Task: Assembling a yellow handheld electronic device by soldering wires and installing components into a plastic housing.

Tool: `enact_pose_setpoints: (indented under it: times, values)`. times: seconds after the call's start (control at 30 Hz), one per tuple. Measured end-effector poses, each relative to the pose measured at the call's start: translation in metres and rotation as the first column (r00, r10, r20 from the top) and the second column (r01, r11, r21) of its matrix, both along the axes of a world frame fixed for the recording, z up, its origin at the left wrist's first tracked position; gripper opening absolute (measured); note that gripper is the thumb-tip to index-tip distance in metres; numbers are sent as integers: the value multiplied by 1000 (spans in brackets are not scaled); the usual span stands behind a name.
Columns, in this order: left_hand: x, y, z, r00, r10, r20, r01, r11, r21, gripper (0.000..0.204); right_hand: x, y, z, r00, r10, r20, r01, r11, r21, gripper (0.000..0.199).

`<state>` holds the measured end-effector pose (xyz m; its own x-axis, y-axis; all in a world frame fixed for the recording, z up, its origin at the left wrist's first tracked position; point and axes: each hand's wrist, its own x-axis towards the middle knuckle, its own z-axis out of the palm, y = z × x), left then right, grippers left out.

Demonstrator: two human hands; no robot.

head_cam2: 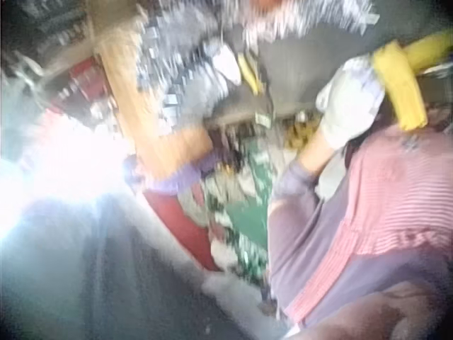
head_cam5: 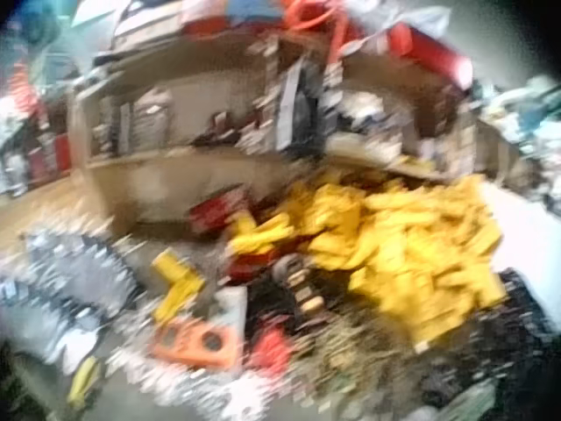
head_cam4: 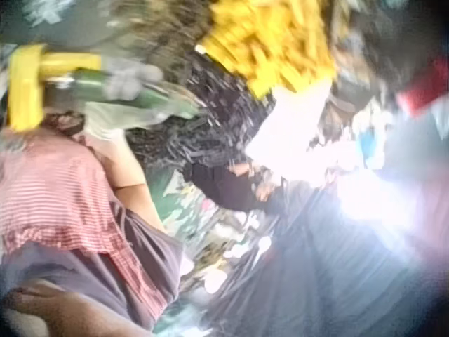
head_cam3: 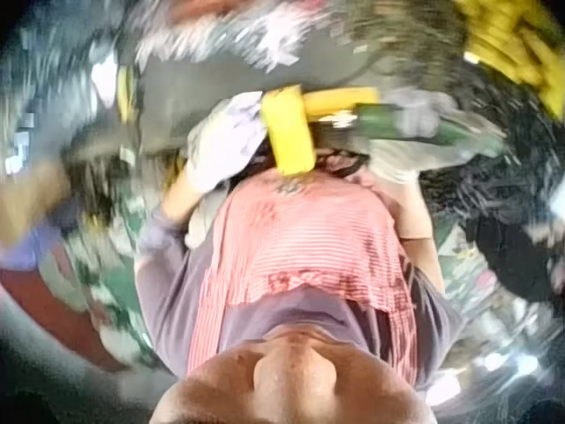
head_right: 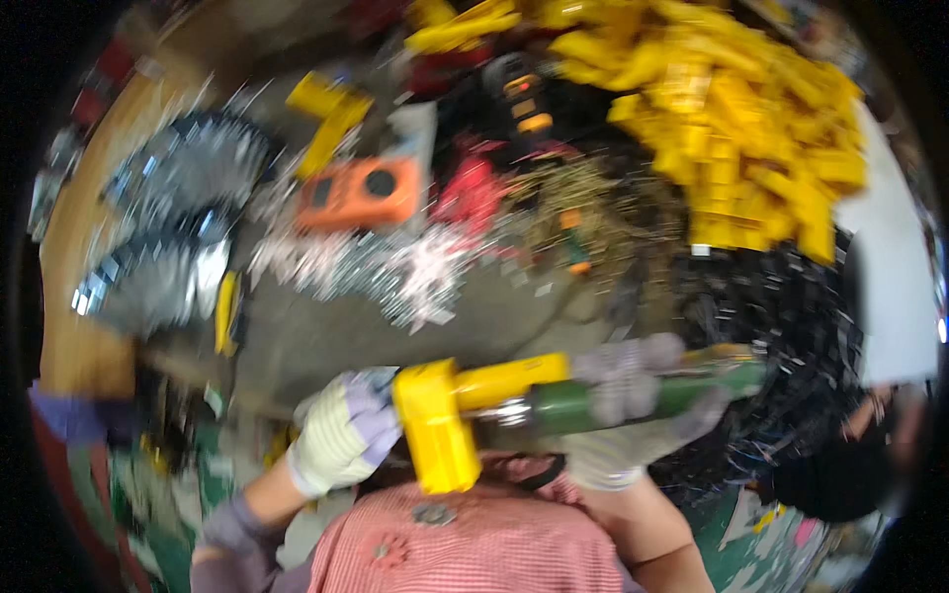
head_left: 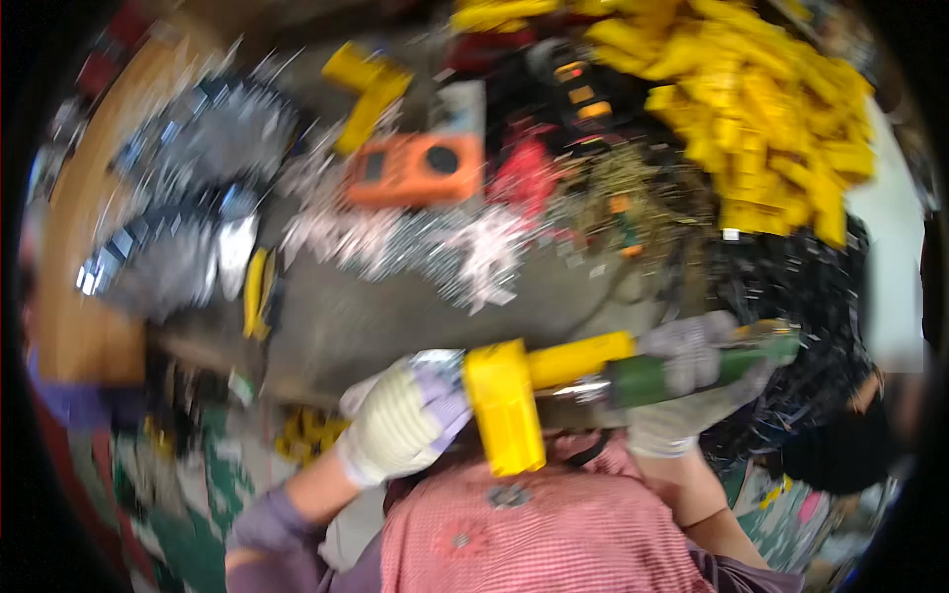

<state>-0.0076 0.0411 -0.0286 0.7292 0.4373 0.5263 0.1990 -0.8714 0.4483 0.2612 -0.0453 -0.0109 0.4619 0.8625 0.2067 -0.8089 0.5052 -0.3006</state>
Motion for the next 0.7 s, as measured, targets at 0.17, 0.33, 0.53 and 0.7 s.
enact_pose_setpoints:
  times: [0.17,0.33,0.53,0.7]
  values:
    - [-13,-10,-4,994,85,-75,-87,996,-15,15,-25,9,18,921,-347,-176,219,835,-505,63]
    - [-19,-9,-8,990,131,-58,-136,988,-74,20,24,8,76,982,-182,49,182,849,-496,60]
    - [-13,-10,-5,988,146,-49,-148,988,-41,21,140,-44,88,-274,360,892,915,383,127,74]
    - [-11,-10,7,991,119,-66,-117,993,34,28,161,-47,63,-399,786,472,916,314,252,66]
